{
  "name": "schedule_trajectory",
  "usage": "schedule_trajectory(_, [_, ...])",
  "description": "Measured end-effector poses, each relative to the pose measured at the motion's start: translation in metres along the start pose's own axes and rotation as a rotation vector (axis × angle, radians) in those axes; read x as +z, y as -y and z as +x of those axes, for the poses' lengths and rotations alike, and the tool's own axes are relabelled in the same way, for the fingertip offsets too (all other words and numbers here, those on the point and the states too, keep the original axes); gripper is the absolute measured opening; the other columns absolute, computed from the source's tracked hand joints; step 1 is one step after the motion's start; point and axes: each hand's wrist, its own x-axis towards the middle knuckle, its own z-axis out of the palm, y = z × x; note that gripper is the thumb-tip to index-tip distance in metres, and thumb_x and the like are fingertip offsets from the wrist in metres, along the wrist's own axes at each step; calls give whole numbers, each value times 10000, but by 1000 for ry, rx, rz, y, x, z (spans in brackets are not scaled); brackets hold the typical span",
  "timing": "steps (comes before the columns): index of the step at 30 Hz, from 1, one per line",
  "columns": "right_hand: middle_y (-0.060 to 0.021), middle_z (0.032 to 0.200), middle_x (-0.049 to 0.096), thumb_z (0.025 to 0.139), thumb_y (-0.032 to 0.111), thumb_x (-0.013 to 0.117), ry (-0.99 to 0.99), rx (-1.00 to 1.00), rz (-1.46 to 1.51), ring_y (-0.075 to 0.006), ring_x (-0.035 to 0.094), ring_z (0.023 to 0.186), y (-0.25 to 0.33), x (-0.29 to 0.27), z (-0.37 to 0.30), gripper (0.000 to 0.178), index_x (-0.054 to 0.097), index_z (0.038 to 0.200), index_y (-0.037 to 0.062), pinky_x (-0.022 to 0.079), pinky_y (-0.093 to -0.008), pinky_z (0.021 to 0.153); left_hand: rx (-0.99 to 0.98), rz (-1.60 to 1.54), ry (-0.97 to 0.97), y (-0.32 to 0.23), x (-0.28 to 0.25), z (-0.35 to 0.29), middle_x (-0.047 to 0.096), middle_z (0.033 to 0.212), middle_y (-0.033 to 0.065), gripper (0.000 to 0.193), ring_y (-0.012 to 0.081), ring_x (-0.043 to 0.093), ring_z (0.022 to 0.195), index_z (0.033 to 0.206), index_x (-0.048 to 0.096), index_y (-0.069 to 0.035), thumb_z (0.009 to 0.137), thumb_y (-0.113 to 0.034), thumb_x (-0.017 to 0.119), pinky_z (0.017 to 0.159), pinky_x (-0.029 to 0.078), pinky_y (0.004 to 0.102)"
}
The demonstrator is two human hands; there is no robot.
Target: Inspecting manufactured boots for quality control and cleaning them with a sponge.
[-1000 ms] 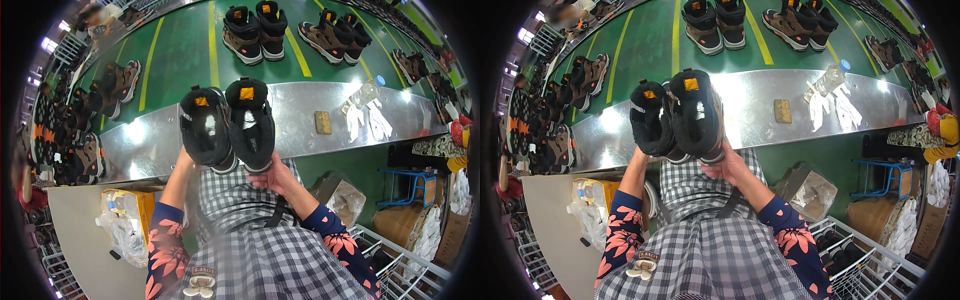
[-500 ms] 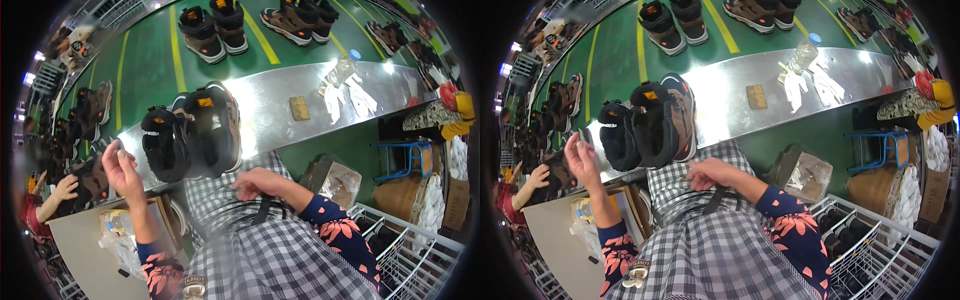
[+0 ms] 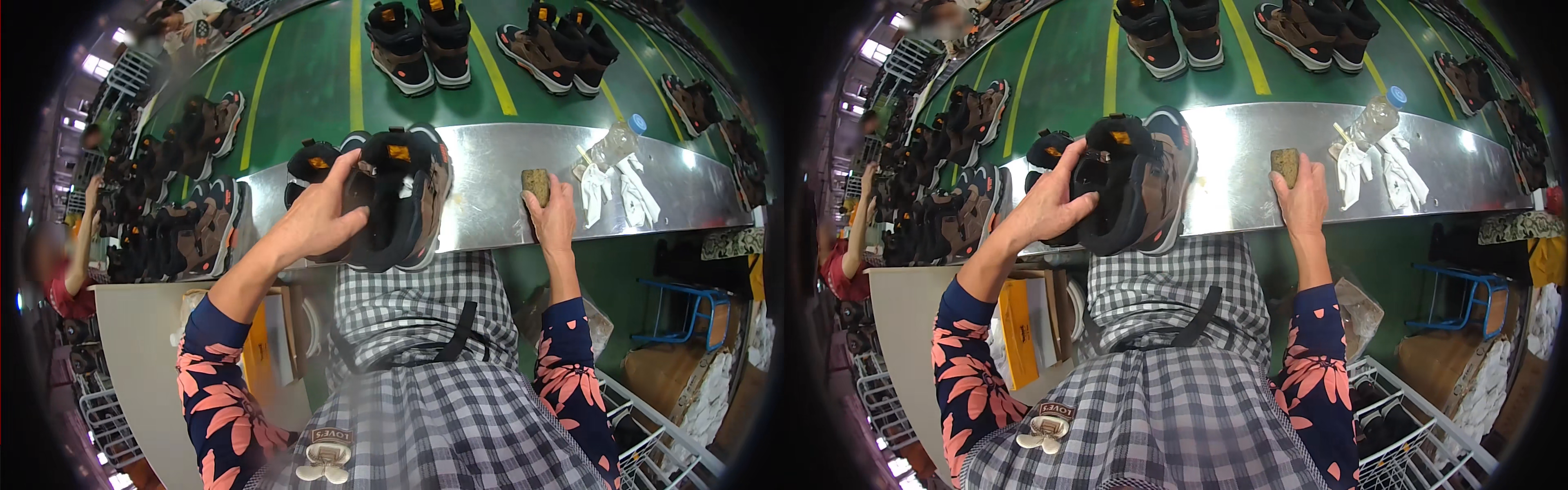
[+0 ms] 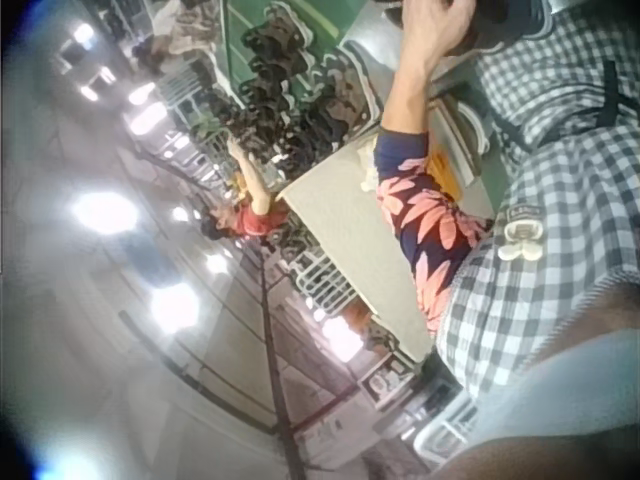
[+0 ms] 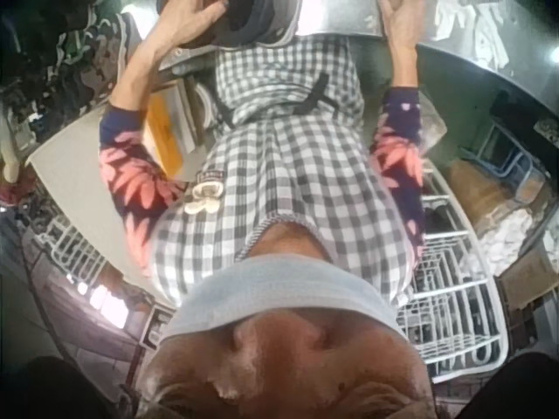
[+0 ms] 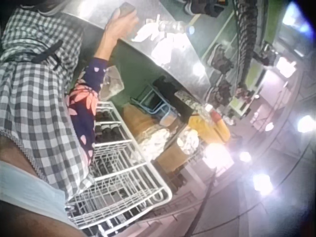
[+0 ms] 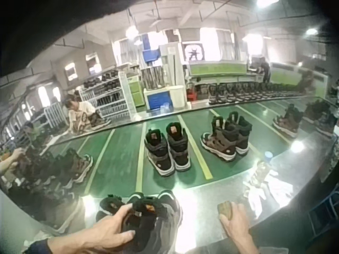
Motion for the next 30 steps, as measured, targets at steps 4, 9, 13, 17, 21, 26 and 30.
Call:
schedule_trajectory(4, [-135, 1066, 594, 867, 189, 682, -64, 36, 310, -347, 611, 958, 8, 9, -5, 451, 557, 1290, 91, 500, -414, 816, 48, -366, -112, 15, -7, -27, 580, 1221, 170, 753, 248, 609, 1036, 1495, 228, -55, 826, -7, 571, 904, 481, 345])
schedule_trajectory(9, [-151, 1170, 626, 867, 139, 673, -68, 67, 339, -341, 629, 1040, 5, 7, -7, 447, 561, 1297, 83, 505, -395, 875, -216, -1205, -316, 46, 8, -80, 457, 1420, 135, 627, 198, 520, 1225, 1514, 245, -14, 941, -67, 493, 1008, 444, 325])
schedule_trajectory(13, [-132, 1155, 638, 861, 146, 668, -130, 31, 353, -338, 628, 1032, 1, 12, -6, 455, 554, 1299, 105, 504, -399, 868, -423, -1874, -633, 75, 52, -105, 435, 1458, 143, 580, 201, 511, 1259, 1507, 275, 2, 970, -112, 464, 1028, 440, 327])
schedule_trajectory(17, [-127, 1185, 670, 907, 193, 684, -101, 93, 394, -242, 651, 1062, -5, 18, -7, 418, 588, 1289, 55, 495, -328, 923, -341, -2089, -609, 79, 117, -122, 436, 1458, 143, 577, 202, 511, 1260, 1506, 277, 3, 972, -117, 462, 1030, 439, 327])
schedule_trajectory(21, [-115, 1203, 670, 932, 201, 673, -48, 97, 417, -206, 646, 1061, -10, 19, -7, 372, 611, 1255, 25, 492, -317, 928, -309, -2154, -577, 73, 150, -126, 437, 1459, 144, 575, 203, 511, 1262, 1505, 280, 5, 974, -121, 461, 1032, 438, 328])
schedule_trajectory(26, [-112, 1157, 670, 921, 187, 673, -13, 191, 678, -202, 643, 1030, 21, 10, -7, 364, 610, 1244, 30, 506, -318, 896, -317, -2166, -558, 65, 162, -120, 438, 1459, 144, 571, 204, 511, 1263, 1503, 284, 6, 976, -126, 459, 1034, 437, 328])
schedule_trajectory(30, [-92, 1160, 652, 912, 152, 671, 270, 287, 1141, -181, 623, 1033, 95, -16, -32, 390, 586, 1275, 38, 515, -318, 897, -359, -2153, -552, 63, 165, -122, 439, 1460, 145, 569, 205, 511, 1265, 1502, 286, 7, 977, -131, 458, 1036, 437, 328])
